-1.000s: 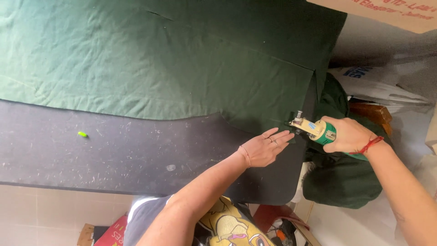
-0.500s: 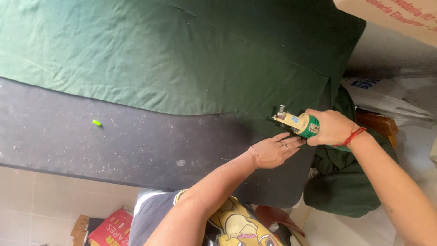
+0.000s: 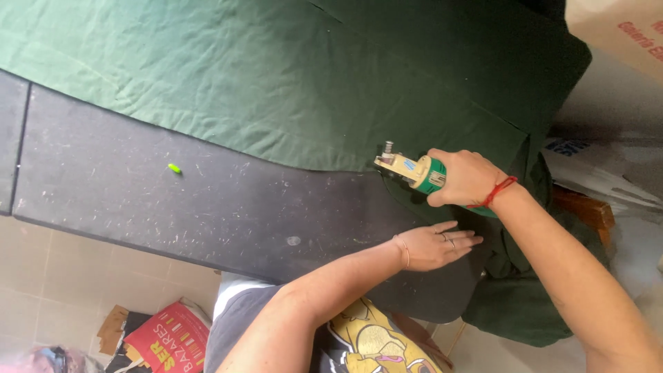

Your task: The person places a paper pattern on a large piece of green fabric and marks it with a pencil. They then use an electric rotary cutter to cut the fabric along the pattern's outline. After cutting, they remove the pattern and handle the cut fabric pieces.

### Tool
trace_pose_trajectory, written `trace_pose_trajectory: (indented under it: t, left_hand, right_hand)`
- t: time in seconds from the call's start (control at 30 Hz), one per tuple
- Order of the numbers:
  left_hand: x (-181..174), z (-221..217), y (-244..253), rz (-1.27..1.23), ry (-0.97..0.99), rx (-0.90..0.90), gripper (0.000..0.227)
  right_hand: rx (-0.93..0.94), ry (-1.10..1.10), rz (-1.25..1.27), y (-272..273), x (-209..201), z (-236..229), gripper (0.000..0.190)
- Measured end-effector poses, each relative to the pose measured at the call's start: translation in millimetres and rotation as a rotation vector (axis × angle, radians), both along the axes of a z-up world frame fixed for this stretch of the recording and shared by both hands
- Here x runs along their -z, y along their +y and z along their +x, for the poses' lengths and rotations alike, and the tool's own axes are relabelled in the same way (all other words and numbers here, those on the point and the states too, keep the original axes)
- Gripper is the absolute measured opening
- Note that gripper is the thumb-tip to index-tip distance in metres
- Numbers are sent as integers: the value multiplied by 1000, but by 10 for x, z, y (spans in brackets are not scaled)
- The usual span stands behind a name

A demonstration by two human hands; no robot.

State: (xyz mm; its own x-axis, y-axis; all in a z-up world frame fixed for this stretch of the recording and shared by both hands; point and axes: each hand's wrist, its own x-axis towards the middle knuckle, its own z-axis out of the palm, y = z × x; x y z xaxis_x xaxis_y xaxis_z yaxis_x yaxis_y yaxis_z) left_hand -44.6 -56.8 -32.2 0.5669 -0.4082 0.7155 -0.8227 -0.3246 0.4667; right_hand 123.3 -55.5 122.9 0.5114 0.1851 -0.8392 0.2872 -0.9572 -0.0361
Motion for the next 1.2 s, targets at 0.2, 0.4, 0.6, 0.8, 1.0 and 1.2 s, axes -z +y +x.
trace_pose_trajectory:
  t: [0.2, 0.4, 0.6, 0.8, 1.0, 1.2]
  left_hand:
    - [-125, -236, 84, 310, 248, 107, 46]
    - [-250, -270, 382, 73, 789, 260, 38]
    - [-1151, 57, 2253, -257, 1413, 77, 13]
    - [-1187, -130, 3242, -6, 1174, -385, 16]
    - [-990, 33, 2859, 200, 495, -671, 20]
    - [-465, 155, 2516, 351, 415, -769, 65]
  right_hand:
    - [-9, -17, 17, 413, -30, 15, 57]
    - [-7, -37, 56, 627, 3, -49, 59]
    - [222, -11, 98, 411, -190, -554, 76]
    - [810, 14, 16, 481, -274, -1208, 39]
    - [761, -49, 84, 561, -70, -1187, 41]
    - [411, -106, 117, 596, -8, -691, 66]
